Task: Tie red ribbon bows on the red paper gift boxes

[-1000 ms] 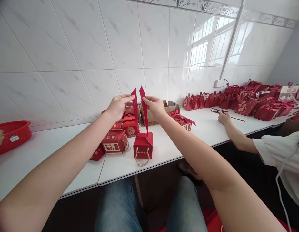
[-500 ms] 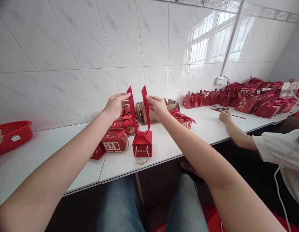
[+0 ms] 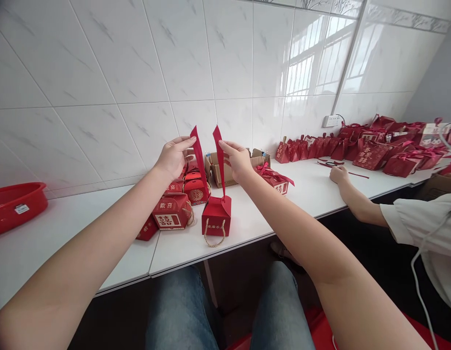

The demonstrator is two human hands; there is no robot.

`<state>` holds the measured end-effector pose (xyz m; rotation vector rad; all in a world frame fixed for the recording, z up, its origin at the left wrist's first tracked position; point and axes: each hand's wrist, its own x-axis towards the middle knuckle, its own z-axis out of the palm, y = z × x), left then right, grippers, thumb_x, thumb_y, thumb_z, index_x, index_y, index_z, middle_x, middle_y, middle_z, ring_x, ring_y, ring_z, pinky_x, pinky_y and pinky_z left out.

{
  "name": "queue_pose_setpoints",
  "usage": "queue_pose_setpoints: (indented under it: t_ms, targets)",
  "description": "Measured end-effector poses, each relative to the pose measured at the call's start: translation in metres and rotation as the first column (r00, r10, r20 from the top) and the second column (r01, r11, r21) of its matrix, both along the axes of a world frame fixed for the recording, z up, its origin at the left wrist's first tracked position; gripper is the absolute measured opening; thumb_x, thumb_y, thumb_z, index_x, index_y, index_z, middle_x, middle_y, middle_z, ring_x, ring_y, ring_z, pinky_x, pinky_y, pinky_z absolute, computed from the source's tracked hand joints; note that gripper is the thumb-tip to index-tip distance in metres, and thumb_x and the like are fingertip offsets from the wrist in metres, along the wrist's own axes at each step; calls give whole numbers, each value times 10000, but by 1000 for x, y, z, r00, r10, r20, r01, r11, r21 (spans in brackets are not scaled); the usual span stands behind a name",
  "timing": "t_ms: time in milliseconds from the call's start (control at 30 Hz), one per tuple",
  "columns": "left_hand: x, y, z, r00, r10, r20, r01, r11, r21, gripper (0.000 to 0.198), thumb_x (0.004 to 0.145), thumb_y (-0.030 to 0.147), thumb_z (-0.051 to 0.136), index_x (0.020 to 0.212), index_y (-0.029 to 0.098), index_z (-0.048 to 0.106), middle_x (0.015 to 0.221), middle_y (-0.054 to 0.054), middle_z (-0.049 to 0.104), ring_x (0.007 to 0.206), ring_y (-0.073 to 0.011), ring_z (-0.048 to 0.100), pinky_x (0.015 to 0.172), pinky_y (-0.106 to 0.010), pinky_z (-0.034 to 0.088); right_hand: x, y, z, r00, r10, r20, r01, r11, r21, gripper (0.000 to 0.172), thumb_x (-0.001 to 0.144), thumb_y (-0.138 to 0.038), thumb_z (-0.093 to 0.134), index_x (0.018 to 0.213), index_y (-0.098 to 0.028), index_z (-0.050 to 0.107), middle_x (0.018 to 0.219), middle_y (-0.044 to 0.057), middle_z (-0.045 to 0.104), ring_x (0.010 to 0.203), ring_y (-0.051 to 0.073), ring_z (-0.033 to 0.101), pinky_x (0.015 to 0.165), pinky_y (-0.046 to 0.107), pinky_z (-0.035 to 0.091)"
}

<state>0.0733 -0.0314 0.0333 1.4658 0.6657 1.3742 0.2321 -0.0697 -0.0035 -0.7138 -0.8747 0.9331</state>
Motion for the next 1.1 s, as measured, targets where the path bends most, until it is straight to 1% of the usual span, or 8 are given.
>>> queue_pose_setpoints:
  t_ms: [300, 433, 600, 733, 833, 933, 1000, 1100]
  targets:
    - [1, 1, -3, 998, -19, -53, 20, 1000, 18, 333, 552, 397, 809, 781, 190, 684, 780, -17, 656, 626, -113, 557, 557, -242, 412, -6, -2, 3, 999, -27, -23, 27, 999, 26, 102, 725, -224, 678, 702, -193, 583, 727, -20, 653, 681, 95, 617, 677, 232, 483]
    - [4, 1, -4, 992, -37, -122, 52, 991, 122, 349, 543, 420, 821, 766, 179, 703, 754, -23, 654, 636, -116, 552, 626, -272, 454, -7, -2, 6, 988, -48, 146, 51, 998, -19, 96, 766, -201, 626, 702, -183, 557, 658, 1, 644, 595, 105, 598, 643, 257, 488]
    - [10, 1, -4, 960, 58, -275, 30, 952, 306, 282, 602, 395, 796, 772, 180, 728, 810, -48, 634, 710, -148, 556, 678, -299, 477, -4, -4, 8, 927, 130, 352, -167, 983, 78, 103, 746, -189, 604, 645, -169, 609, 641, 11, 596, 612, 107, 542, 676, 273, 460]
    - [12, 0, -6, 910, 256, -327, -72, 873, 483, 249, 642, 346, 776, 844, 211, 723, 895, -36, 577, 701, -132, 530, 680, -286, 473, -1, -10, 9, 928, 250, 276, -262, 965, 5, 147, 747, -284, 615, 645, -179, 603, 627, 8, 570, 620, 123, 529, 655, 276, 446]
    - [12, -1, -10, 905, 278, -321, -81, 855, 512, 376, 653, 361, 769, 994, 237, 672, 883, -16, 572, 643, -110, 512, 643, -265, 448, 1, -13, 8, 924, 313, 220, -304, 950, -75, 173, 702, -348, 699, 691, -198, 614, 657, 4, 601, 625, 132, 540, 623, 274, 438]
    - [12, -3, -15, 901, 302, -312, -105, 848, 520, 348, 652, 401, 765, 930, 220, 657, 774, -2, 581, 613, -112, 505, 609, -255, 412, 2, -10, 7, 908, 413, 74, -395, 900, -181, 175, 693, -343, 722, 697, -205, 615, 655, -6, 615, 600, 134, 546, 602, 286, 437]
    - [11, -5, -20, 903, 255, -346, -61, 873, 484, 303, 687, 459, 724, 820, 194, 658, 735, -16, 604, 627, -124, 521, 623, -262, 408, 2, -7, 6, 890, 457, -1, -446, 869, -212, 142, 711, -310, 712, 704, -200, 622, 656, -7, 621, 594, 133, 550, 614, 294, 445]
    - [7, -8, -29, 911, -22, -411, 158, 941, 301, 378, 765, 547, 605, 801, 176, 663, 772, -49, 642, 675, -145, 564, 666, -284, 431, 1, -4, 4, 898, 439, -10, -433, 880, -196, 130, 748, -286, 686, 691, -186, 625, 649, 2, 617, 596, 129, 545, 645, 298, 456]
